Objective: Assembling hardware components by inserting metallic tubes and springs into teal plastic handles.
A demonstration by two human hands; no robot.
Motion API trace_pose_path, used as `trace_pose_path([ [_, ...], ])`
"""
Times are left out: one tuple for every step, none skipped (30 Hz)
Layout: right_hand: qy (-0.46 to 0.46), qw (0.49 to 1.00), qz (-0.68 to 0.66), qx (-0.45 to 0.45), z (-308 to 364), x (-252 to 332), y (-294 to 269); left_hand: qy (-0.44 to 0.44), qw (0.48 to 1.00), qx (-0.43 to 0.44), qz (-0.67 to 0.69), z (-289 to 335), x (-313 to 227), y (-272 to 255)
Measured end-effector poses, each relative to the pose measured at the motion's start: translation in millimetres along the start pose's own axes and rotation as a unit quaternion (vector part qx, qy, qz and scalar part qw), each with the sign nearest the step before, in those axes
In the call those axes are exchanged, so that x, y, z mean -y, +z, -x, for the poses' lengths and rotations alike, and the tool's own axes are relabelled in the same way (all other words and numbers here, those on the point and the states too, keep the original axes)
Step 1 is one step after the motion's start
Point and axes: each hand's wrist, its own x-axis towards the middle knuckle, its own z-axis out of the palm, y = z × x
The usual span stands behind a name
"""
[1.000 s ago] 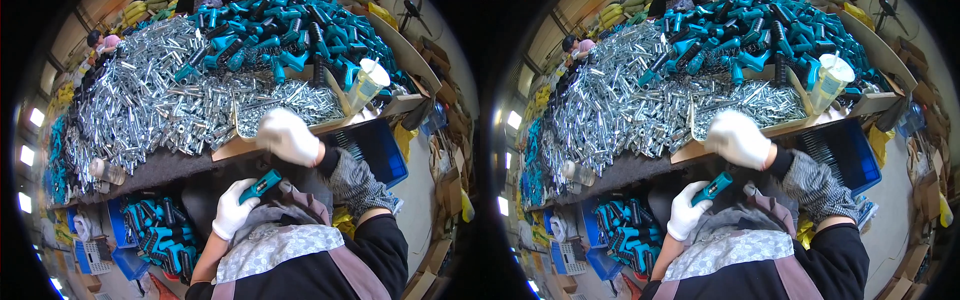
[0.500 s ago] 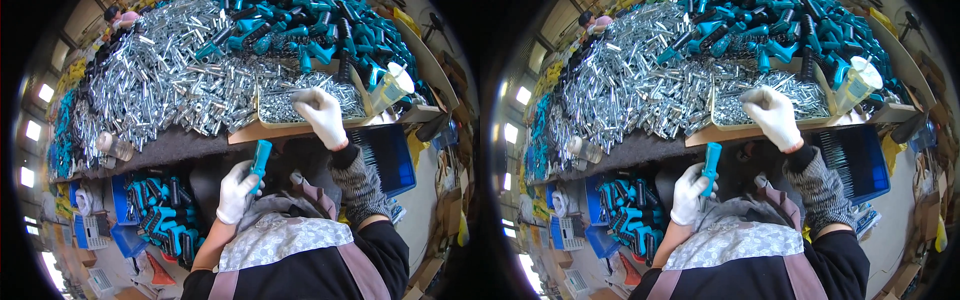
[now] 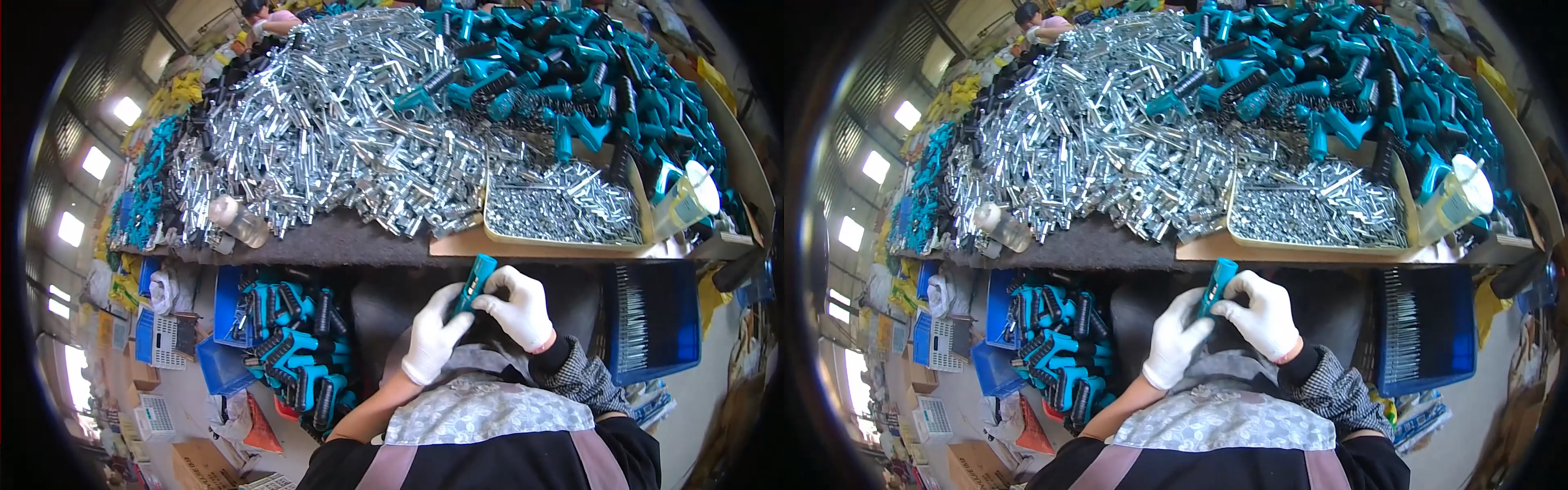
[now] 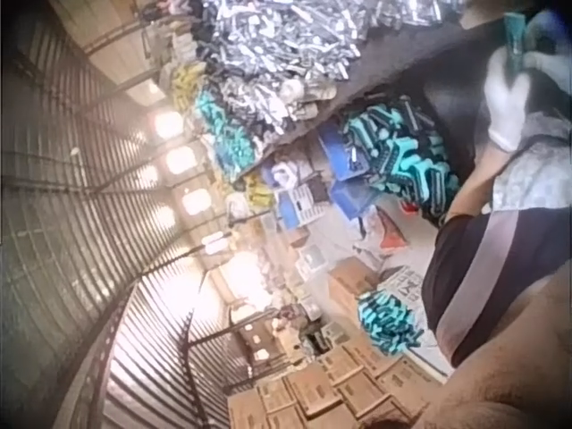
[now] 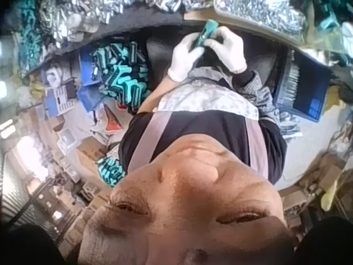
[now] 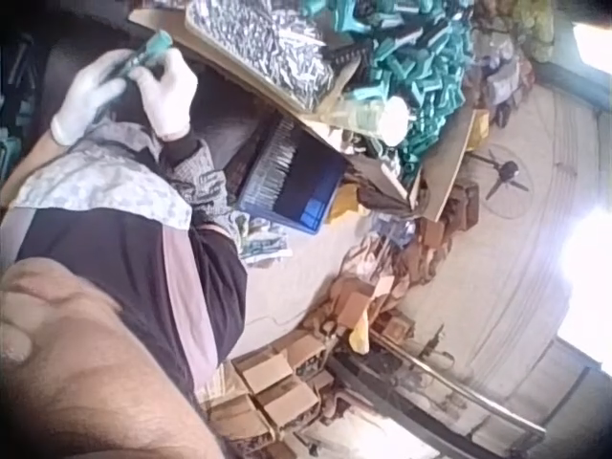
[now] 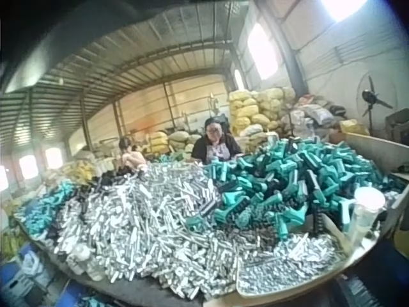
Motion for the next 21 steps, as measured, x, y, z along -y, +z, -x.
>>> trace_pose_path([
  [0.031, 0.998, -0.046, 0.004, 1.0, -6.3, 2.1, -0.034, 0.999, 0.010, 0.035, 1.3, -3.5, -2.0],
  [0.062, 0.994, -0.091, 0.011, 0.6, -12.7, 3.0, -0.068, 0.995, 0.019, 0.072, 2.4, -8.4, -2.4],
  [0.088, 0.986, -0.140, 0.022, -1.3, -15.2, 2.2, -0.072, 0.992, 0.030, 0.104, 2.2, -5.2, -3.9],
  [0.120, 0.975, -0.182, 0.042, -2.7, -18.1, 0.8, -0.077, 0.991, 0.034, 0.106, 2.3, -7.8, -5.0],
  [0.150, 0.961, -0.224, 0.062, -3.6, -19.0, -0.9, -0.081, 0.990, 0.039, 0.108, 2.8, -13.1, -5.6],
  [0.163, 0.958, -0.220, 0.079, -4.2, -16.0, -3.6, -0.082, 0.990, 0.047, 0.101, 2.0, -16.4, -6.3],
  [0.155, 0.957, -0.233, 0.074, -2.2, -20.0, -0.4, -0.070, 0.993, 0.052, 0.081, 1.5, -15.4, -7.1],
  [0.149, 0.956, -0.245, 0.069, -2.8, -22.6, 4.7, -0.058, 0.995, 0.056, 0.060, 0.2, -12.9, -8.6],
  [0.155, 0.942, -0.289, 0.069, -4.5, -16.4, 5.1, -0.055, 0.996, 0.059, 0.045, 0.2, -12.7, -8.9],
  [0.173, 0.939, -0.286, 0.079, -4.9, -17.7, 4.0, -0.068, 0.994, 0.060, 0.060, 0.3, -15.2, -8.5],
  [0.190, 0.936, -0.282, 0.088, -4.9, -20.2, 1.4, -0.079, 0.992, 0.063, 0.077, -0.7, -17.9, -6.9],
  [0.193, 0.937, -0.278, 0.085, -5.6, -15.7, 0.5, -0.087, 0.991, 0.069, 0.078, -1.2, -16.3, -7.6],
  [0.188, 0.938, -0.279, 0.088, -8.0, -17.6, 3.3, -0.100, 0.988, 0.074, 0.093, -2.1, -19.5, -7.3],
  [0.143, 0.954, -0.254, 0.071, -8.1, -19.5, 7.8, -0.116, 0.984, 0.082, 0.107, -0.5, -21.7, -6.8],
  [0.098, 0.967, -0.228, 0.054, -9.6, -18.5, 10.3, -0.119, 0.983, 0.092, 0.103, -1.0, -14.0, -7.8],
  [0.106, 0.981, -0.153, 0.057, -8.5, -13.2, 10.4, -0.118, 0.984, 0.092, 0.101, -0.6, -9.1, -8.1],
  [0.104, 0.981, -0.155, 0.056, -9.4, -10.8, 12.2, -0.115, 0.981, 0.086, 0.133, 0.9, -5.7, -7.5],
  [0.110, 0.980, -0.152, 0.066, -10.1, -8.8, 13.6, -0.112, 0.977, 0.080, 0.165, 2.1, -3.4, -6.1],
  [0.115, 0.979, -0.150, 0.075, -10.6, -7.5, 14.3, -0.093, 0.977, 0.059, 0.184, 2.6, -1.9, -3.2],
  [0.097, 0.979, -0.157, 0.085, -11.2, -12.2, 15.7, -0.092, 0.977, 0.059, 0.183, 2.7, -2.2, -3.7],
  [0.095, 0.973, -0.166, 0.127, -13.8, -14.3, 12.7, -0.125, 0.968, 0.043, 0.214, 3.4, -3.6, -4.1],
])
